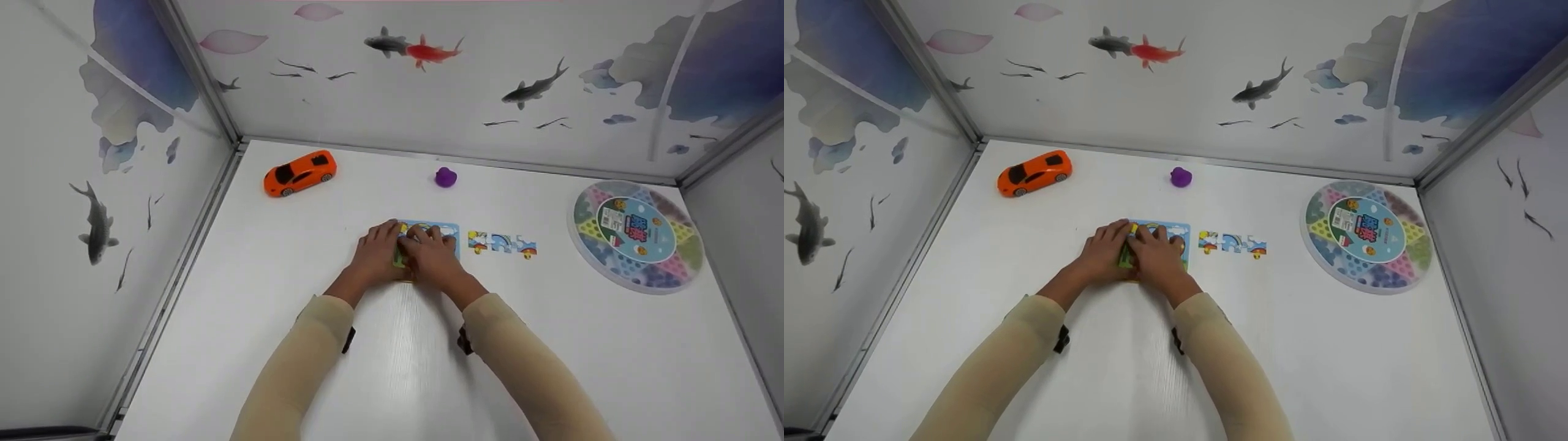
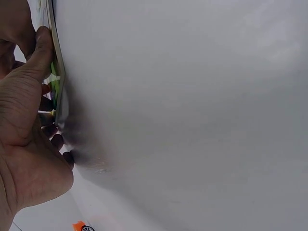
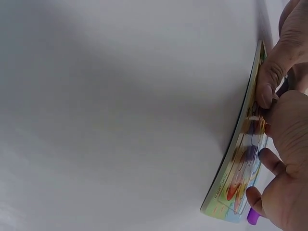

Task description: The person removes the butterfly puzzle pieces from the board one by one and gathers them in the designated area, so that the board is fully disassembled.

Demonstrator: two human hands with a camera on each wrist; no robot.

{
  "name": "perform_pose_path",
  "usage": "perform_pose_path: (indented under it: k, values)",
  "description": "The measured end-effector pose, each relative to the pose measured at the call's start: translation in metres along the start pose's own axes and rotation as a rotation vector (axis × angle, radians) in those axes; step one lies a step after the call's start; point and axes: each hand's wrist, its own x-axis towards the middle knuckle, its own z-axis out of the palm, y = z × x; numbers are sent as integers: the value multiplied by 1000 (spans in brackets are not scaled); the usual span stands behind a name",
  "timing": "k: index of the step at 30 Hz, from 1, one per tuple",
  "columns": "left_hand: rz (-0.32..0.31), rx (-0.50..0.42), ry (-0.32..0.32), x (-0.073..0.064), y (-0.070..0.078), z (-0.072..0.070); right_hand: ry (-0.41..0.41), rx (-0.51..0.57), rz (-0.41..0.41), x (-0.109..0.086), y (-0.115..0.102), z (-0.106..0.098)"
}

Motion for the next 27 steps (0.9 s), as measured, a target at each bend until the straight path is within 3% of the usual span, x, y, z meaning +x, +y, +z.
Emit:
perform_pose_path:
  k: [13,27]
  values:
    - [-8,-5,15,1,0,1,-41,88,84,11,-9,-5]
    - [-12,10,15,0,2,-2,62,194,32,8,-4,1]
